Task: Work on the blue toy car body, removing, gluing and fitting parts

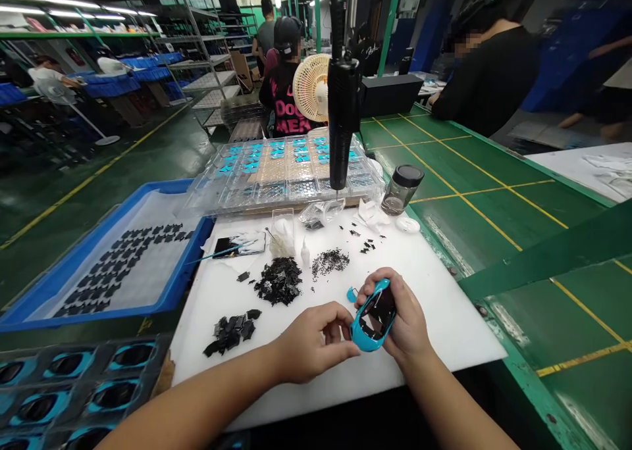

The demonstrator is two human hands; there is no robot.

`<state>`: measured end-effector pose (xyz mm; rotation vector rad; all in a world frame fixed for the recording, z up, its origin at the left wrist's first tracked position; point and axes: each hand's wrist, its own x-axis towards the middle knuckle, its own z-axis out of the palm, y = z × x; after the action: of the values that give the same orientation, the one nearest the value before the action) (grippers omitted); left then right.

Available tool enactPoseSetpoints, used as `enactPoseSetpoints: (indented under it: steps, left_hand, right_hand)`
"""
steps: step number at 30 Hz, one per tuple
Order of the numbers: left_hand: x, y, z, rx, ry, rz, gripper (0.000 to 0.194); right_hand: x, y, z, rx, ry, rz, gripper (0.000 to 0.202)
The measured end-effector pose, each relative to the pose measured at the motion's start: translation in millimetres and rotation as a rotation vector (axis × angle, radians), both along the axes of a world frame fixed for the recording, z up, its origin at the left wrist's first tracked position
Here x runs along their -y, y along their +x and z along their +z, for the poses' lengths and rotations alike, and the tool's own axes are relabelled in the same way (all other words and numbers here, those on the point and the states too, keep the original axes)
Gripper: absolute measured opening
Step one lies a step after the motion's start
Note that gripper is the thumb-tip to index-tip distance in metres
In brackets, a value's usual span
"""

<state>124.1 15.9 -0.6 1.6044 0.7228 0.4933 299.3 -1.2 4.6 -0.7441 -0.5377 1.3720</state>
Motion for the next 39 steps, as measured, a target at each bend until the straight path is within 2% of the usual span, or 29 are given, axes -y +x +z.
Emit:
enactPoseSetpoints:
  steps: [2,4,8,12,16,20,25,28,32,35,39]
  left_hand:
    - [-3,3,4.7,0.089,-0.235,0.009,0.033]
    - [-6,8,7.4,0.175,-0.389,0.053,0.037]
    - [-14,14,8.6,0.223,-0.502,0.205,0.042]
    - [-23,13,9.5,0.161,-0.448,0.309,0.040]
    - [-34,6,18.8,0.112,-0.340,0.321,0.032]
    - [-44,-2,31.1,0.035,-0.286,0.242,0.023]
    - [-54,-4,36.9,-0.079,-0.226,0.127,0.020]
    - [-56,-4,38.0,-0.123,-0.192,0.105,0.020]
    - [-54,-4,36.4,-0.139,-0.156,0.078,0.020]
    - [-50,-4,34.0,-0.156,-0.160,0.054,0.021]
    - [-43,-2,33.8,-0.195,-0.166,0.098,0.025]
  right_hand:
    - [3,-2,-2.0,0.005,0.073,-0.130,0.022]
    - [7,-5,-6.1,0.006,0.120,-0.232,0.021]
    - [20,-13,-14.2,0.003,0.098,-0.295,0.019]
    - [34,-24,-13.7,-0.049,-0.025,-0.245,0.023]
    - [44,-35,-7.8,-0.190,-0.204,-0.125,0.033]
    - [48,-40,-8.5,-0.326,-0.360,-0.004,0.037]
    - [51,-42,-18.2,-0.424,-0.499,0.068,0.035]
    - [52,-42,-20.0,-0.435,-0.542,0.156,0.039]
    - [53,-43,-14.3,-0.370,-0.565,0.255,0.048]
    - [53,-45,-7.8,-0.317,-0.549,0.294,0.051]
    - [53,-48,-3.7,-0.283,-0.486,0.339,0.048]
